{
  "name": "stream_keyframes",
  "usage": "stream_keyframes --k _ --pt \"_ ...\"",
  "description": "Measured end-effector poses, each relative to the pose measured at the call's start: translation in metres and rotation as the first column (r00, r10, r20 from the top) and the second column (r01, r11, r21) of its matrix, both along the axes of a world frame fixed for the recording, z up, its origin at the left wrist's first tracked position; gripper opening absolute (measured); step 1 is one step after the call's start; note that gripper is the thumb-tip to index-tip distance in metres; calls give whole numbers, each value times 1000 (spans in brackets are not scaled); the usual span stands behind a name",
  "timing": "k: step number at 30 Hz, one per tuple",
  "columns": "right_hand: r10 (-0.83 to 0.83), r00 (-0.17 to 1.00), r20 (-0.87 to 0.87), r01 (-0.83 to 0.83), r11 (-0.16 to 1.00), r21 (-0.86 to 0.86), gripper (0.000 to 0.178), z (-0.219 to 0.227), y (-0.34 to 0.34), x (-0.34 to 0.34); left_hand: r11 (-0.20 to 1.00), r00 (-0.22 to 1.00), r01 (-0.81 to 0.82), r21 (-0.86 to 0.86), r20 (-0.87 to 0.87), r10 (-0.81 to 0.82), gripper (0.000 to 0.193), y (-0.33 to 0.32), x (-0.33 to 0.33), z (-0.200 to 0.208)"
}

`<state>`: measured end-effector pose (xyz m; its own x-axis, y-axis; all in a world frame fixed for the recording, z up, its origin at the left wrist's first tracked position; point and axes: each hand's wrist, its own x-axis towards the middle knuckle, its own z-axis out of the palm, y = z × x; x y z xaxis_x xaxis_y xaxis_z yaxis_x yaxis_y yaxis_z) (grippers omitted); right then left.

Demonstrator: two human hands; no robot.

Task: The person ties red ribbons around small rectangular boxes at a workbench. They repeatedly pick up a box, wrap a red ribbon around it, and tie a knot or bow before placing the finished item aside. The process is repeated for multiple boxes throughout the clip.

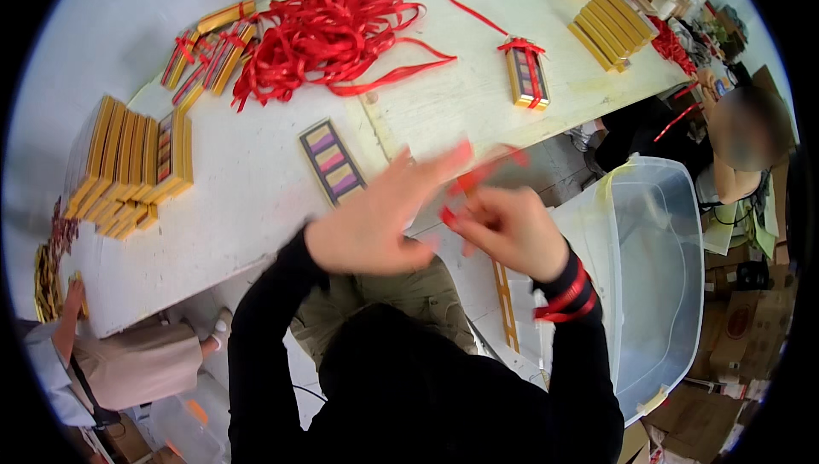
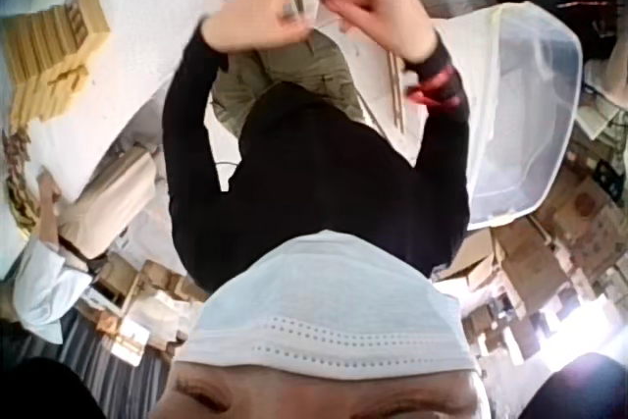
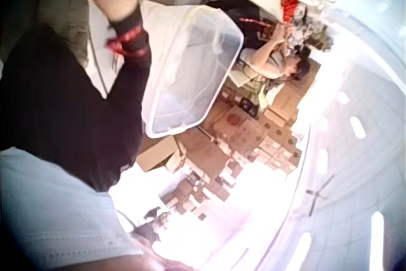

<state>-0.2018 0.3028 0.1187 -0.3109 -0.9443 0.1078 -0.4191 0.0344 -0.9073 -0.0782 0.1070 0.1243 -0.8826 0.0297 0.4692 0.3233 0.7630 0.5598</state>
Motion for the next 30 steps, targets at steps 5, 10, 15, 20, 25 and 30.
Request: stream_keyframes --k 5,10,15,20,25,30 --pt "206 859 469 -345 909 233 17 27 -64 25 936 935 -350 -43 45 352 57 3 76 -11" --pt "159 897 412 -273 933 235 15 18 -20 -6 789 858 -506 -349 -104 504 53 -73 109 26" --pt "98 876 472 -127 991 30 14 -4 -8 6 626 813 -549 -554 -181 553 45 -173 75 46" --pt "40 868 495 -62 998 27 24 -37 -80 58 135 612 -702 -699 -495 617 55 -259 -5 21" --pt "-180 866 467 151 984 99 21 -80 -128 75 447 568 -755 -480 -138 811 40 -219 4 -66" --pt "-249 884 395 187 964 189 16 -96 -119 80 668 658 -739 94 313 685 51 -152 32 -128"
